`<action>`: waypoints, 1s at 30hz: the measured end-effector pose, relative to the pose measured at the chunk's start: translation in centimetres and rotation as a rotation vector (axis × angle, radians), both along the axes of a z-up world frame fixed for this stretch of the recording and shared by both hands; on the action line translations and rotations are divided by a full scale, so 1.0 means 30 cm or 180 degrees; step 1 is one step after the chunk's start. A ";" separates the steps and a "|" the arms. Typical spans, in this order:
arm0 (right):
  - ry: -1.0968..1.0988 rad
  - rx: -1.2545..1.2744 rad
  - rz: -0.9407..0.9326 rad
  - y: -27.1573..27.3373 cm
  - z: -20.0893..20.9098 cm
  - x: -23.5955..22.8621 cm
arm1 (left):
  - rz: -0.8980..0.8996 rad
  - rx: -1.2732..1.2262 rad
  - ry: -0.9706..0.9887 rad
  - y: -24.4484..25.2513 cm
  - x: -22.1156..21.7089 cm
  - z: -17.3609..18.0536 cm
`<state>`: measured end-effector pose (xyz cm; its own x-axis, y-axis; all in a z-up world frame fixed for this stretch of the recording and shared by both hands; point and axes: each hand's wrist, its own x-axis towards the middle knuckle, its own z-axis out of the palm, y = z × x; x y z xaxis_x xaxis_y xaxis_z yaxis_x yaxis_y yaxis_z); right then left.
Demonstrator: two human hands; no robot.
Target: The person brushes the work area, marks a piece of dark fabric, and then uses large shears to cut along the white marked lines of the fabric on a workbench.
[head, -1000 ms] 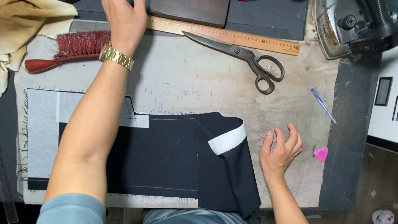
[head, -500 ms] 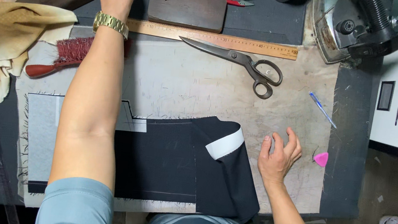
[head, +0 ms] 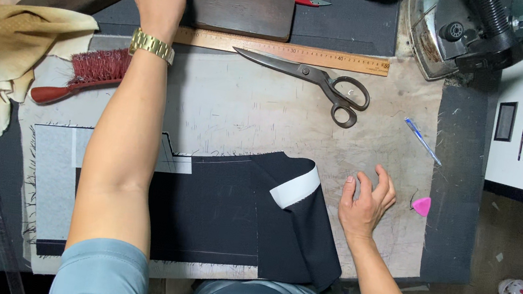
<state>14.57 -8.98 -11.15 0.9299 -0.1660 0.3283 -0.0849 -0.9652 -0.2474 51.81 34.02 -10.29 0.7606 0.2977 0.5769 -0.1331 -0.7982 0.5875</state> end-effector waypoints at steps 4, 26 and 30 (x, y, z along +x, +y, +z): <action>0.0006 0.0031 0.0019 -0.005 -0.008 -0.005 | -0.0371 -0.0749 0.0349 -0.052 -0.226 0.114; 0.0025 0.2012 0.1884 -0.108 0.094 -0.063 | 0.1013 -0.2951 0.1630 -0.890 -1.619 0.211; 0.0058 0.1996 0.2406 -0.102 0.175 -0.115 | 0.0821 -0.1862 0.1212 -0.917 -1.595 0.227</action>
